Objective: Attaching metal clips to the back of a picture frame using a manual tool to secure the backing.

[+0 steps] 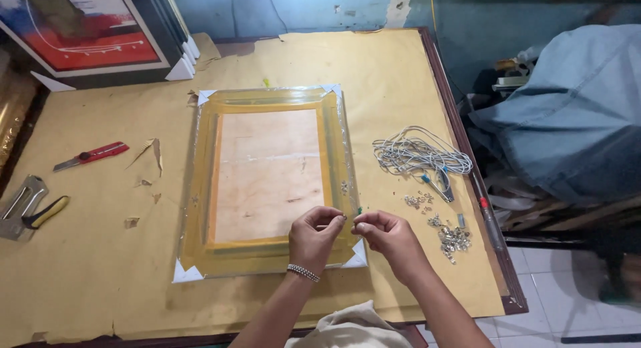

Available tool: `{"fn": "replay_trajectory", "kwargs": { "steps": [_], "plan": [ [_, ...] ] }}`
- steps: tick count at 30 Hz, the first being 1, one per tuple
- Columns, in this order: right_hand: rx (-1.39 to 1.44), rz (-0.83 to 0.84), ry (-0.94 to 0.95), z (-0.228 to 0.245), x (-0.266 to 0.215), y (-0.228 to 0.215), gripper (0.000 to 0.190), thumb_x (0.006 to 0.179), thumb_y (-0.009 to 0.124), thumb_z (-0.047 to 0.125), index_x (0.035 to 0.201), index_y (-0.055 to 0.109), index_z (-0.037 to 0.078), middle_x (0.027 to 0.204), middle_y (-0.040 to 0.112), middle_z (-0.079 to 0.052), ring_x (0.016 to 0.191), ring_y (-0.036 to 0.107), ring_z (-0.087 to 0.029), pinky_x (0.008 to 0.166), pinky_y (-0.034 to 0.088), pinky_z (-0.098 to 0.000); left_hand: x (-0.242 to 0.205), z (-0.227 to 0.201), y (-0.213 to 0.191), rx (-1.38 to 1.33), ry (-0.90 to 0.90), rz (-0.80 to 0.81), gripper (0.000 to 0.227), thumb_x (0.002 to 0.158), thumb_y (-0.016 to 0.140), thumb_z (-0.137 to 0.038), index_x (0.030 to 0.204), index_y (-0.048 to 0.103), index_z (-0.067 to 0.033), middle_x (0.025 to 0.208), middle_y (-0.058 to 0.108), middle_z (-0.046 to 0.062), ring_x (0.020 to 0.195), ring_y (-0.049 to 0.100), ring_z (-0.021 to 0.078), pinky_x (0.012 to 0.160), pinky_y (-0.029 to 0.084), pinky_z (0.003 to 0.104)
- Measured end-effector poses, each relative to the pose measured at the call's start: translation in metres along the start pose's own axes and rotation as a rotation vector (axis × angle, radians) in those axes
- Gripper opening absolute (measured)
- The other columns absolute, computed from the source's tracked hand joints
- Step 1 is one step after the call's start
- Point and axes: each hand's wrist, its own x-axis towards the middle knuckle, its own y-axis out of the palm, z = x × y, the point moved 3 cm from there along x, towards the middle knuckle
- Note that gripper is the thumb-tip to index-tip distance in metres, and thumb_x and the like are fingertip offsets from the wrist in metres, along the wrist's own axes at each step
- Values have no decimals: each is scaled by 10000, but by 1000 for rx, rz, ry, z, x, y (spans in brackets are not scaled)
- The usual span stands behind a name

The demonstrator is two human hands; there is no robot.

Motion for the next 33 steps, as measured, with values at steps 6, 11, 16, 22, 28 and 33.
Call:
{"fn": "replay_trajectory", "kwargs": {
  "steps": [6,11,16,22,28,33],
  "plan": [
    [-59,-56,-45,10,-9,33,203,753,599,19,941,674,-5,685,663,-91,544,404,-55,492,369,-172,13,6,-20,-24,-2,42,122,659,687,-190,778,708,-210,685,677,-49,660,619,56,639,499,210],
    [-91,-159,-76,8,-14,54,207,740,644,49,944,669,26,718,684,-55,577,438,-33,521,385,-158,13,2,-36,-9,10,106,134,650,682,-209,781,708,-215,694,686,-49,668,628,52,649,498,204],
    [-95,-241,-120,0,-16,68,188,740,639,59,926,665,52,724,677,-31,597,449,-30,543,390,-154,15,7,-46,-10,42,165,127,648,671,-213,772,699,-211,685,684,-53,672,632,48,658,494,193],
    [-135,-331,-194,0,-21,78,165,735,645,53,896,677,62,687,656,-22,607,440,-40,557,401,-189,10,0,-57,-44,68,213,128,662,659,-171,786,694,-165,730,699,-1,691,646,76,682,502,197],
    [-220,-356,-197,10,-17,75,141,733,655,71,872,681,66,663,645,-44,599,455,-69,546,413,-219,13,0,-47,-118,45,208,150,658,673,-136,806,700,-141,750,698,2,684,623,57,671,502,205],
    [-168,-341,-197,10,-3,52,159,736,683,133,875,666,59,722,638,-43,643,492,-80,583,433,-235,11,-3,-24,-306,125,120,130,681,682,-48,808,707,-54,717,703,48,585,576,36,537,465,156]
  ]
}}
